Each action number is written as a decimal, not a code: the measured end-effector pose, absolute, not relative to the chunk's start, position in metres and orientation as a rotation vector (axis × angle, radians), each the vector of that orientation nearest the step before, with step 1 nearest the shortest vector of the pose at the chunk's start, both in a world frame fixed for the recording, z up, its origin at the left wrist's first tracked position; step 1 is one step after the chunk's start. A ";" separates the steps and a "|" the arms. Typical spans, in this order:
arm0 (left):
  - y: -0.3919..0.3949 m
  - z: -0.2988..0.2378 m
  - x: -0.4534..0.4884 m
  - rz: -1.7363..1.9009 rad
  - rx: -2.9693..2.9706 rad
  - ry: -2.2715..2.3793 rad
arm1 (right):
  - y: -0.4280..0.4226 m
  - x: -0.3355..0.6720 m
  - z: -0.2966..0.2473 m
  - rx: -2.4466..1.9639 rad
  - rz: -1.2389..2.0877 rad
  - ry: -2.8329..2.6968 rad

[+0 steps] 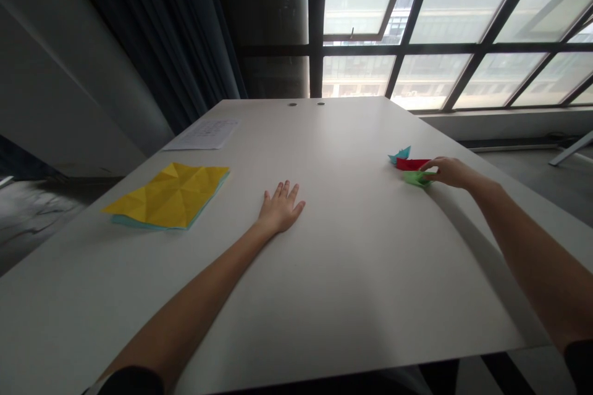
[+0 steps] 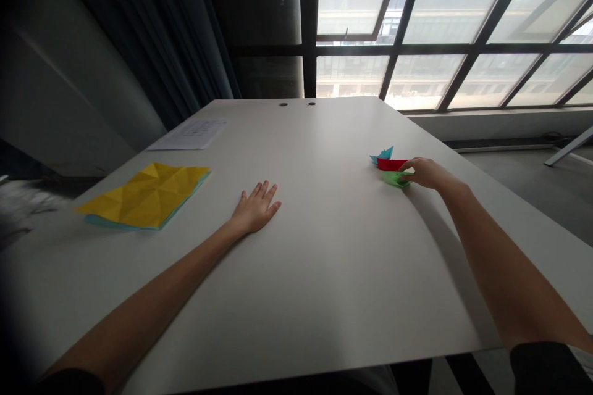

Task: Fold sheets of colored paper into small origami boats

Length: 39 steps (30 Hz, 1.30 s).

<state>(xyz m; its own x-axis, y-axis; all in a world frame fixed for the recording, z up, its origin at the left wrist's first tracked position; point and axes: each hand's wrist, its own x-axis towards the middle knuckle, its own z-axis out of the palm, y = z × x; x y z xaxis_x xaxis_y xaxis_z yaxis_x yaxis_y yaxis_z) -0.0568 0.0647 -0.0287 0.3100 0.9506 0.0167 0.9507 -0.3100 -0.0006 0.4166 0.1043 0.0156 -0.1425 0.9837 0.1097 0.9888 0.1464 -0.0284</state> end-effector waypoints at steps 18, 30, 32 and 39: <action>0.060 -0.021 -0.058 -0.010 -2.537 -1.852 | 0.043 0.242 -0.015 -1.531 0.181 -2.685; 0.097 0.040 -0.171 0.055 -1.963 -2.361 | 0.045 0.240 -0.025 -1.551 0.108 -2.654; 0.102 0.041 -0.197 0.122 -1.787 -2.566 | 0.044 0.240 -0.024 -1.558 0.112 -2.651; 0.116 0.030 -0.237 0.194 -1.889 -2.693 | 0.044 0.241 -0.020 -1.552 0.135 -2.641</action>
